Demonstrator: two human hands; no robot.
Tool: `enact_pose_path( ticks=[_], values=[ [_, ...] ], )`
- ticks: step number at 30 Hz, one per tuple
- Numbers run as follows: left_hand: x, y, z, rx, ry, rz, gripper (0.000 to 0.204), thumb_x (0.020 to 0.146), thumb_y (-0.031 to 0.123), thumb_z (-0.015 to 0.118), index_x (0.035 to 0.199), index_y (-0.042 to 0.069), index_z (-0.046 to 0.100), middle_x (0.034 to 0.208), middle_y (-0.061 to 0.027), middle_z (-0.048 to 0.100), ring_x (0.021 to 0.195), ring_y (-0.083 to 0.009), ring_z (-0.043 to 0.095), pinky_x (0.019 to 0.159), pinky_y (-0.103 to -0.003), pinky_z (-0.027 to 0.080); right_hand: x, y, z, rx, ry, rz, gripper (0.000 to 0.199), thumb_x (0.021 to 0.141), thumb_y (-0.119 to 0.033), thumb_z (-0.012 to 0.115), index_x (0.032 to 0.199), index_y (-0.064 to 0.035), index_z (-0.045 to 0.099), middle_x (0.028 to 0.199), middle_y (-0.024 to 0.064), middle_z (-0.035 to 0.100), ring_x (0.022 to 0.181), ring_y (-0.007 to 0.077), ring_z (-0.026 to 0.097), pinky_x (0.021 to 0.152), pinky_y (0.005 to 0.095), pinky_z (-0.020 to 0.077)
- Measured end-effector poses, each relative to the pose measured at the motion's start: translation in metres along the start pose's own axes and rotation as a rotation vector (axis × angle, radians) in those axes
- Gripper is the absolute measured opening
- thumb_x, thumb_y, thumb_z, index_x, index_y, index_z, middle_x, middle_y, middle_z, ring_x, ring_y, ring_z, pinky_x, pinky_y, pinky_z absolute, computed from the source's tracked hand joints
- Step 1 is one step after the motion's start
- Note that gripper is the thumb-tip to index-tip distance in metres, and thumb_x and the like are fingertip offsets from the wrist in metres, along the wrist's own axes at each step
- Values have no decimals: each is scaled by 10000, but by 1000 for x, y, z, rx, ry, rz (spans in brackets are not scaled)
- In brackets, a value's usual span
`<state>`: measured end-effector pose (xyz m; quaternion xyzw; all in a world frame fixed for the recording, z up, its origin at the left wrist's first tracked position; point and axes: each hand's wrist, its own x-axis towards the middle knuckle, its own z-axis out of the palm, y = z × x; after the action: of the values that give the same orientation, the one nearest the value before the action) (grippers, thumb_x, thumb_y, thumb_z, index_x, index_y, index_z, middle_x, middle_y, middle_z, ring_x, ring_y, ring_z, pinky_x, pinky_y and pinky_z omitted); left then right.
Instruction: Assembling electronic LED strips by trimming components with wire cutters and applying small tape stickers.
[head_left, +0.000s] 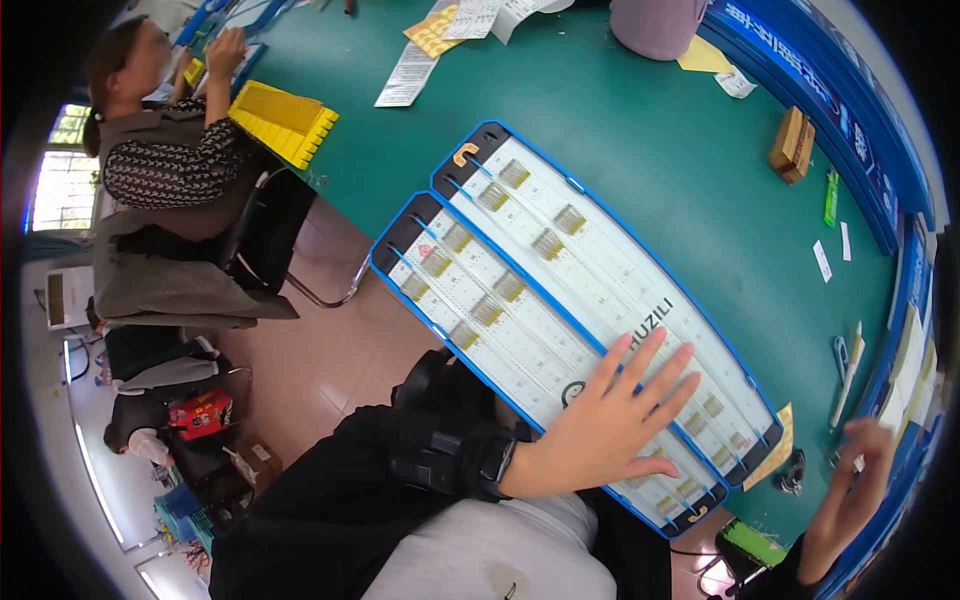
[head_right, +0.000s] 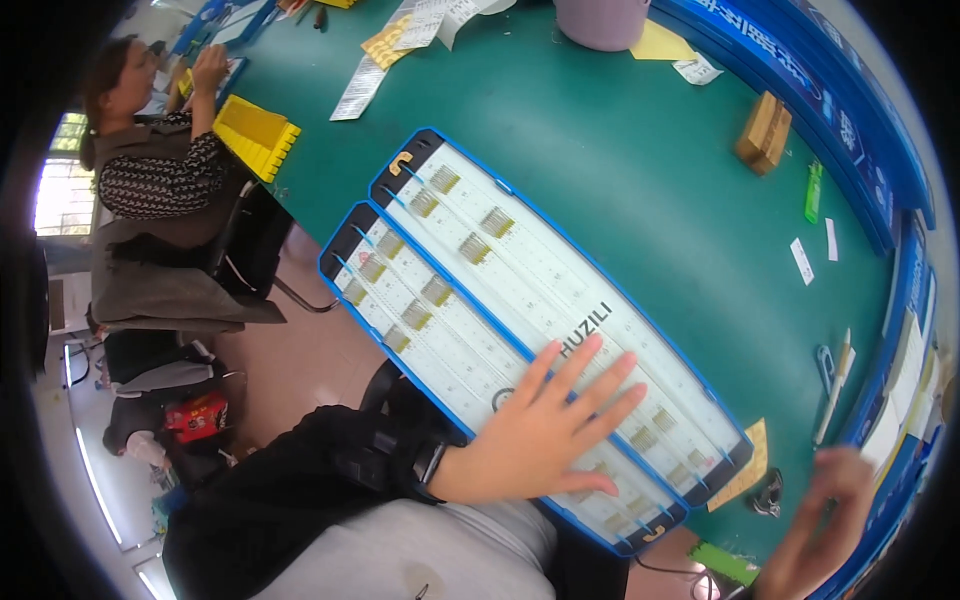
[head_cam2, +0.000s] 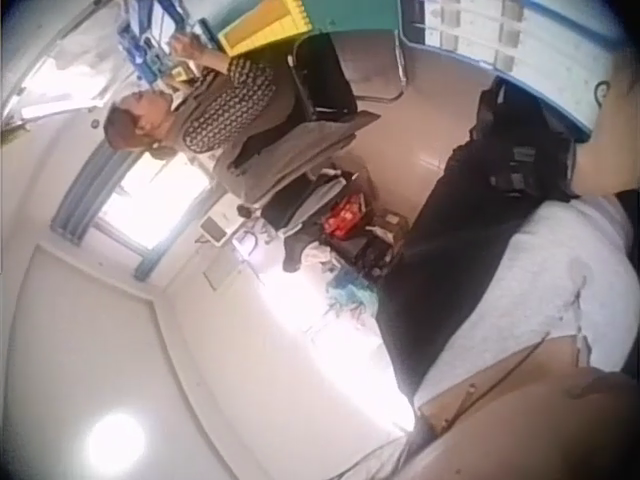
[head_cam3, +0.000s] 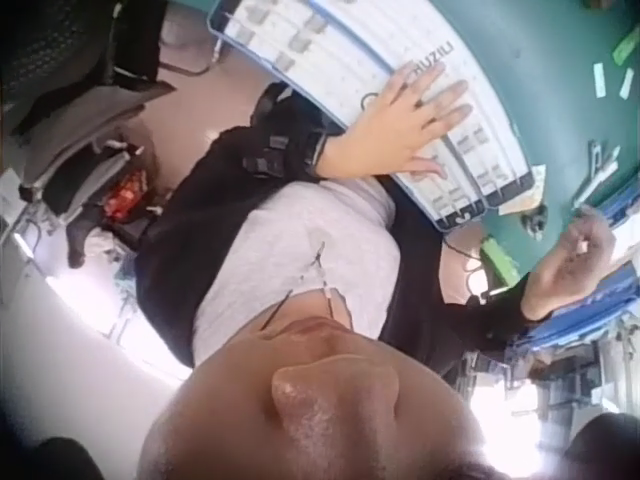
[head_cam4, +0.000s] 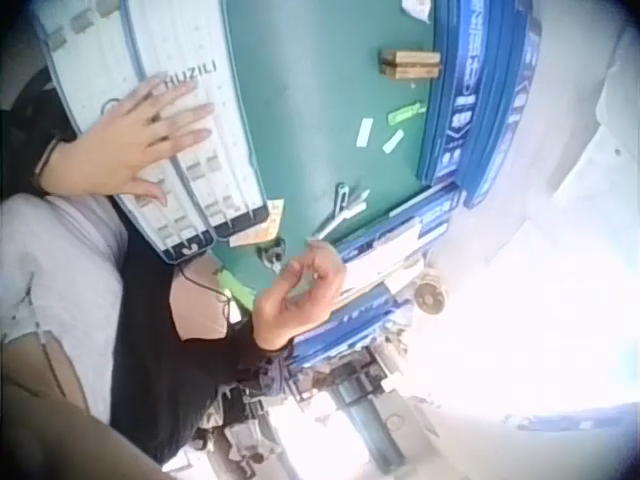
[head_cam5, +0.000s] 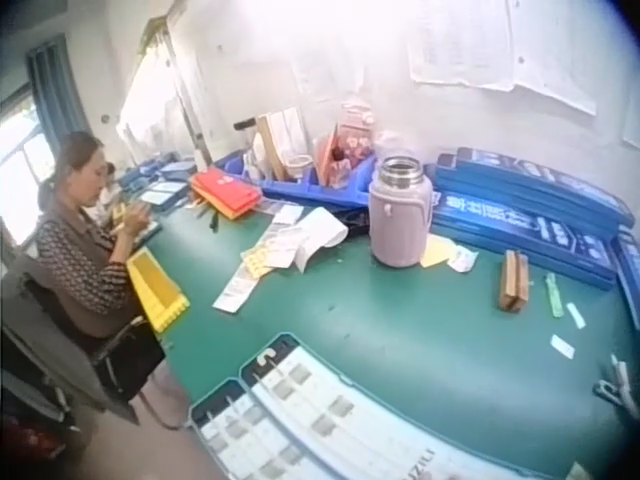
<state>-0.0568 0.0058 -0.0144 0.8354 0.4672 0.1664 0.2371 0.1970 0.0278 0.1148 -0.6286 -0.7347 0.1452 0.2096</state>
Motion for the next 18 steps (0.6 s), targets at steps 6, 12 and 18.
enact_pose_path(
  ticks=[6, 12, 18],
  values=[
    [4, 5, -13, -79, -68, -15, 861, 783, 624, 584, 1422, 78, 399, 1501, -192, 294, 1364, -460, 259, 1081, -590, 224, -14, 10, 56, 80, -143, 99, 72, 806, 32, 523, 874, 8, 521, 846, 155, 505, 808, 326, 514, 728, 357, 416],
    [26, 32, 0, -158, -36, 38, 783, 787, 601, 597, 1370, 91, 484, 1473, -262, 280, 1348, -505, 249, 1058, -615, 240, -14, 31, 80, -81, -145, 26, 159, 724, 58, 592, 856, -23, 553, 896, 117, 533, 879, 317, 532, 740, 395, 422],
    [33, 48, 18, -71, -98, 51, 773, 750, 628, 605, 1363, 165, 516, 1501, -286, 219, 1361, -523, 211, 1067, -619, 220, -21, 37, 75, -129, -165, -32, 183, 721, 9, 650, 881, -36, 573, 913, 98, 553, 888, 293, 549, 754, 372, 420]
  ],
)
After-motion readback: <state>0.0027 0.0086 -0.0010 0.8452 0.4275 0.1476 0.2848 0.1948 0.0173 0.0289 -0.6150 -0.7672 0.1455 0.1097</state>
